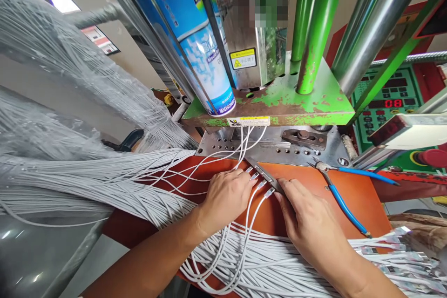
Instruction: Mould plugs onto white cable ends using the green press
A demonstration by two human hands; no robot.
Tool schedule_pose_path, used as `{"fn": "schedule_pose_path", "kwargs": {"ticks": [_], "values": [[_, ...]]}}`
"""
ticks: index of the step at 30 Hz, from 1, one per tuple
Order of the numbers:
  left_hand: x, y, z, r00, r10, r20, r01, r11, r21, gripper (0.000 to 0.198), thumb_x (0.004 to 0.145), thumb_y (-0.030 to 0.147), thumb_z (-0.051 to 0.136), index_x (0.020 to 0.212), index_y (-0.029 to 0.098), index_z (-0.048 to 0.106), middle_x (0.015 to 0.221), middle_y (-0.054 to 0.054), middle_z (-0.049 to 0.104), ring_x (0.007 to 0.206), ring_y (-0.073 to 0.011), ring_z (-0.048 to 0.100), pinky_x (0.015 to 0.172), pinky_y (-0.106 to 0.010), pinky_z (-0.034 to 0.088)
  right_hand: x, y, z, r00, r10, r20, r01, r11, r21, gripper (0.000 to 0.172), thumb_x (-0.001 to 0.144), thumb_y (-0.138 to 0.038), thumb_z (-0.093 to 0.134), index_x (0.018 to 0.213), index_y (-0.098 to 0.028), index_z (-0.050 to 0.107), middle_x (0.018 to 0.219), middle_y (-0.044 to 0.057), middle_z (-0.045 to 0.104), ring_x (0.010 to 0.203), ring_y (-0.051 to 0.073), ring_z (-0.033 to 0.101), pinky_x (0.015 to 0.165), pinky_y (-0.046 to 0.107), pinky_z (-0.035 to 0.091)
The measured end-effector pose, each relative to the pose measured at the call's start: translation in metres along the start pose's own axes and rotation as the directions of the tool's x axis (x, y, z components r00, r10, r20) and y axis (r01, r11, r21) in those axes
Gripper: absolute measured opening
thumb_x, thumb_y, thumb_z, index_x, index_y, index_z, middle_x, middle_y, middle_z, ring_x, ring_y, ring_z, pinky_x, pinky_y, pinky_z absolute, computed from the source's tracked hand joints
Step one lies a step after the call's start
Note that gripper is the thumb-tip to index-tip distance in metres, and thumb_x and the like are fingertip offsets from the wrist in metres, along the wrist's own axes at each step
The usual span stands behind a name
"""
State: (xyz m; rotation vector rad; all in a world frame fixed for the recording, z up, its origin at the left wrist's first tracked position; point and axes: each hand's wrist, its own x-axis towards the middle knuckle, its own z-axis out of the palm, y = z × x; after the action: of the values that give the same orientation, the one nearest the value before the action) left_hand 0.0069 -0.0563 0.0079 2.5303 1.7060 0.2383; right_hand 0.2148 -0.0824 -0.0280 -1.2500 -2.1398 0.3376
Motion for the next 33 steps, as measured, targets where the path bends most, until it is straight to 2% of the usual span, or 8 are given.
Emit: {"fn": "schedule_pose_path", "kwargs": {"ticks": [5, 10, 17, 23, 26, 28, 31, 33], "values": [[0.003, 0.0, 0.005, 0.998, -0.061, 0.032, 0.062, 0.997, -0.046, 0.021, 0.1, 0.022, 0.052, 0.087, 0.02, 0.068, 0.086, -0.005, 0.075, 0.082, -0.0241, 0.073, 0.071, -0.037, 0.049, 0.001, 0.001, -0.002, 0.997, -0.058, 0.054, 0.056, 0.998, 0.034, 0.018, 0.106, -0.025, 0.047, 0.119, -0.019, 0.058, 0.101, 0.007, 0.068, 0.085, 0.019, 0.071, 0.072, 0.028, 0.056], [0.0, -0.001, 0.005, 0.996, -0.067, 0.059, 0.071, 0.995, -0.072, 0.019, 0.098, 0.021, 0.054, 0.085, 0.02, 0.068, 0.086, -0.004, 0.077, 0.08, -0.024, 0.073, 0.07, -0.037, 0.05, 0.002, 0.002, -0.004, 0.991, -0.108, 0.081, 0.106, 0.994, 0.025, 0.021, 0.106, -0.025, 0.047, 0.122, -0.019, 0.059, 0.105, 0.008, 0.071, 0.085, 0.019, 0.072, 0.071, 0.029, 0.057], [-0.001, -0.006, -0.009, 0.996, -0.087, -0.002, 0.087, 0.995, -0.042, 0.027, 0.101, 0.036, 0.055, 0.086, 0.02, 0.069, 0.083, -0.006, 0.076, 0.077, -0.0238, 0.073, 0.068, -0.035, 0.048, 0.0, -0.001, 0.004, 0.996, -0.006, 0.09, 0.007, 1.0, -0.005, 0.02, 0.107, -0.031, 0.046, 0.123, -0.022, 0.057, 0.105, 0.005, 0.072, 0.086, 0.019, 0.072, 0.073, 0.031, 0.057], [-0.017, 0.004, -0.017, 0.993, 0.095, -0.071, -0.102, 0.989, -0.107, 0.022, 0.1, 0.032, 0.057, 0.082, 0.02, 0.063, 0.077, -0.002, 0.071, 0.071, -0.0195, 0.068, 0.064, -0.033, 0.045, -0.004, 0.002, 0.006, 0.997, 0.009, 0.071, -0.007, 0.999, -0.033, 0.026, 0.107, -0.032, 0.045, 0.126, -0.02, 0.057, 0.113, 0.01, 0.072, 0.094, 0.024, 0.073, 0.079, 0.036, 0.058], [-0.02, 0.007, -0.014, 0.993, 0.065, -0.096, -0.071, 0.996, -0.06, 0.02, 0.1, 0.03, 0.057, 0.084, 0.02, 0.064, 0.079, -0.003, 0.07, 0.073, -0.0201, 0.068, 0.065, -0.034, 0.046, -0.004, 0.001, 0.005, 0.996, 0.014, 0.09, -0.01, 0.999, -0.049, 0.027, 0.108, -0.032, 0.043, 0.126, -0.019, 0.057, 0.111, 0.01, 0.072, 0.091, 0.024, 0.073, 0.076, 0.037, 0.059], [-0.022, 0.008, -0.013, 0.99, 0.096, -0.106, -0.103, 0.993, -0.065, 0.021, 0.101, 0.029, 0.054, 0.084, 0.021, 0.063, 0.08, -0.004, 0.069, 0.074, -0.0199, 0.067, 0.065, -0.035, 0.046, -0.003, 0.0, 0.005, 0.996, 0.016, 0.092, -0.011, 0.999, -0.052, 0.025, 0.108, -0.032, 0.043, 0.125, -0.019, 0.057, 0.107, 0.009, 0.072, 0.087, 0.024, 0.073, 0.073, 0.037, 0.058], [-0.024, 0.012, -0.012, 0.981, 0.177, -0.081, -0.184, 0.979, -0.089, 0.023, 0.102, 0.031, 0.053, 0.083, 0.021, 0.063, 0.08, -0.004, 0.069, 0.073, -0.0202, 0.066, 0.063, -0.035, 0.045, -0.003, -0.001, 0.004, 0.995, 0.022, 0.099, -0.017, 0.999, -0.044, 0.024, 0.108, -0.031, 0.043, 0.124, -0.019, 0.057, 0.105, 0.009, 0.071, 0.085, 0.023, 0.072, 0.071, 0.035, 0.057], [-0.025, 0.017, -0.009, 0.988, 0.151, -0.04, -0.154, 0.986, -0.07, 0.021, 0.1, 0.03, 0.055, 0.083, 0.021, 0.064, 0.08, -0.004, 0.069, 0.072, -0.0215, 0.067, 0.061, -0.036, 0.045, -0.002, -0.001, 0.004, 0.994, 0.026, 0.104, -0.022, 0.999, -0.038, 0.024, 0.107, -0.031, 0.043, 0.124, -0.019, 0.057, 0.103, 0.009, 0.071, 0.084, 0.022, 0.071, 0.07, 0.034, 0.056]]}}
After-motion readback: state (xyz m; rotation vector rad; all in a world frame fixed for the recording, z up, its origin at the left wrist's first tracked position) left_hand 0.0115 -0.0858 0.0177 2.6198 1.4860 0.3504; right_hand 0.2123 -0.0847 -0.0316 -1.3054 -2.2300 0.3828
